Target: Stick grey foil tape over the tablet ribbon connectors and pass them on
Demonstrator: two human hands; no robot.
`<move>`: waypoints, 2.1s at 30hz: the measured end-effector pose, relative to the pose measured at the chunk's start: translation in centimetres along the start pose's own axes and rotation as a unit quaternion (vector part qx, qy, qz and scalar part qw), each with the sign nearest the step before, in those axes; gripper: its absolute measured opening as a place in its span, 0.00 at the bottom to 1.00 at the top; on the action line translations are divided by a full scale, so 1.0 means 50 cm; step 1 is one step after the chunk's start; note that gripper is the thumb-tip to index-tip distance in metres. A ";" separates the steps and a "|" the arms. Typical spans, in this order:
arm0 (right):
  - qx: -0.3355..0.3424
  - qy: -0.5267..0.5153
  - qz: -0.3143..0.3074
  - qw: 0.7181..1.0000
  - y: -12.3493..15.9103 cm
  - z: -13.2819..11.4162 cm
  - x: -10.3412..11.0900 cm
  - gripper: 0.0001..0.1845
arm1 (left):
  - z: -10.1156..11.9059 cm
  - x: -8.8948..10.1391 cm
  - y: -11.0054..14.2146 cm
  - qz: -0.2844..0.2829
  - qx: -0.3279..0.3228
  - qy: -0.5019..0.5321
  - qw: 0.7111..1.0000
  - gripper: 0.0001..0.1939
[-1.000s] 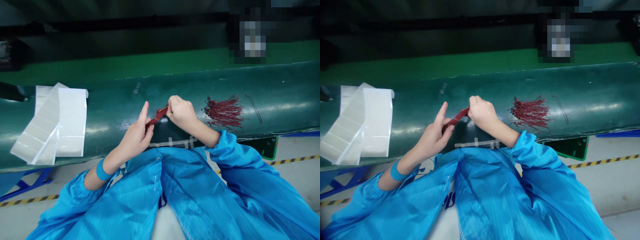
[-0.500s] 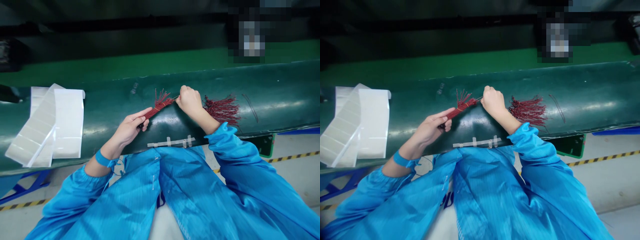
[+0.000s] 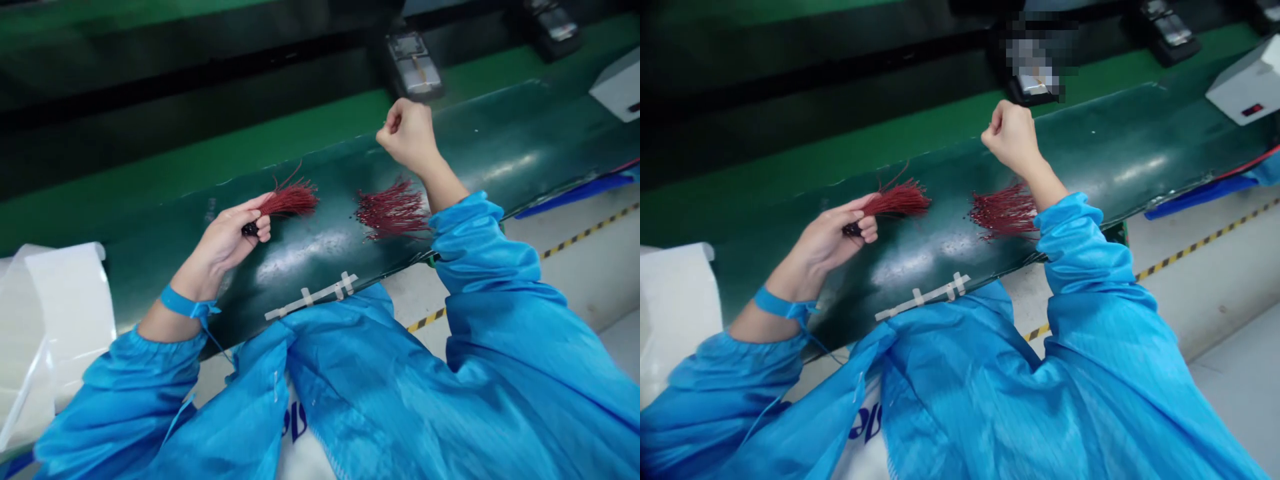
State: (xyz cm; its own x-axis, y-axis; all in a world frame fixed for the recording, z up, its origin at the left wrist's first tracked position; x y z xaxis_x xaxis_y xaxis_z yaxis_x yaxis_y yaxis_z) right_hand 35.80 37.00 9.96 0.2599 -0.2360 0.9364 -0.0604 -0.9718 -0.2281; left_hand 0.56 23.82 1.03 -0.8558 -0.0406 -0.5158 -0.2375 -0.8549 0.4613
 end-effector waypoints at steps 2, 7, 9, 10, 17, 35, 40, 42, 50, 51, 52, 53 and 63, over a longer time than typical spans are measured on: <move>-0.050 -0.154 0.022 0.986 -0.008 0.080 0.037 0.11 | 0.026 -0.058 -0.044 -0.022 -0.003 -0.017 1.000 0.28; -0.122 -0.433 0.079 0.890 0.036 0.280 0.095 0.17 | 0.076 -0.245 -0.162 -0.108 -0.017 -0.089 0.990 0.23; -0.154 -0.451 0.099 0.873 0.072 0.354 0.103 0.20 | 0.077 -0.334 -0.219 -0.160 -0.049 -0.142 0.976 0.22; -0.170 -0.453 0.104 0.869 0.093 0.387 0.104 0.20 | 0.073 -0.377 -0.248 -0.184 -0.080 -0.192 0.961 0.22; -0.264 -0.470 0.076 0.839 0.289 0.543 0.084 0.11 | -0.072 -0.497 -0.361 -0.297 -0.256 -0.666 0.635 0.28; -0.378 -0.434 0.064 0.816 0.344 0.647 0.008 0.05 | -0.104 -0.424 -0.336 -0.322 -0.349 -0.762 0.440 0.40; -0.354 -0.437 0.040 0.826 0.309 0.616 0.027 0.07 | -0.069 -0.436 -0.309 -0.315 -0.377 -0.687 0.536 0.42; -0.306 -0.461 0.044 0.832 0.285 0.550 0.040 0.03 | -0.032 -0.455 -0.280 -0.255 -0.409 -0.646 0.592 0.36; -0.058 -0.543 0.020 0.837 0.232 0.094 0.033 0.11 | -0.017 -0.537 -0.119 -0.162 -0.331 -0.522 0.769 0.14; -0.044 -0.559 0.020 0.828 0.227 0.059 0.034 0.14 | -0.009 -0.536 -0.110 -0.154 -0.328 -0.519 0.775 0.13; -0.035 -0.577 0.007 0.816 0.221 0.027 0.033 0.16 | 0.004 -0.529 -0.099 -0.142 -0.327 -0.514 0.780 0.13; -0.028 -0.594 -0.014 0.804 0.214 -0.004 0.033 0.19 | 0.022 -0.518 -0.085 -0.131 -0.329 -0.509 0.784 0.14; 0.187 -0.467 -0.008 0.864 0.256 -0.281 0.130 0.11 | 0.178 -0.367 0.192 -0.056 -0.357 -0.604 0.711 0.06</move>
State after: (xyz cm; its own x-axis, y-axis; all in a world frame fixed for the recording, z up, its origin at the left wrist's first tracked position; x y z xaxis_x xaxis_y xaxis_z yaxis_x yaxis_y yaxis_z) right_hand 23.20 22.99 16.88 0.9329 0.0525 0.3563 0.2206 -0.8653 -0.4500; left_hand 9.87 20.97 21.35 -0.7230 0.1529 0.6737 -0.4099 -0.8799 -0.2402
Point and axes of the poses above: each hand's wrist, its own y-axis away from the middle knuckle, its own x-axis out of the back of the hand, z = x × y, the point moved 9 cm from there along -y, towards the middle knuckle, and after that the axes turned 8 degrees about y, right-handed, at the moved point
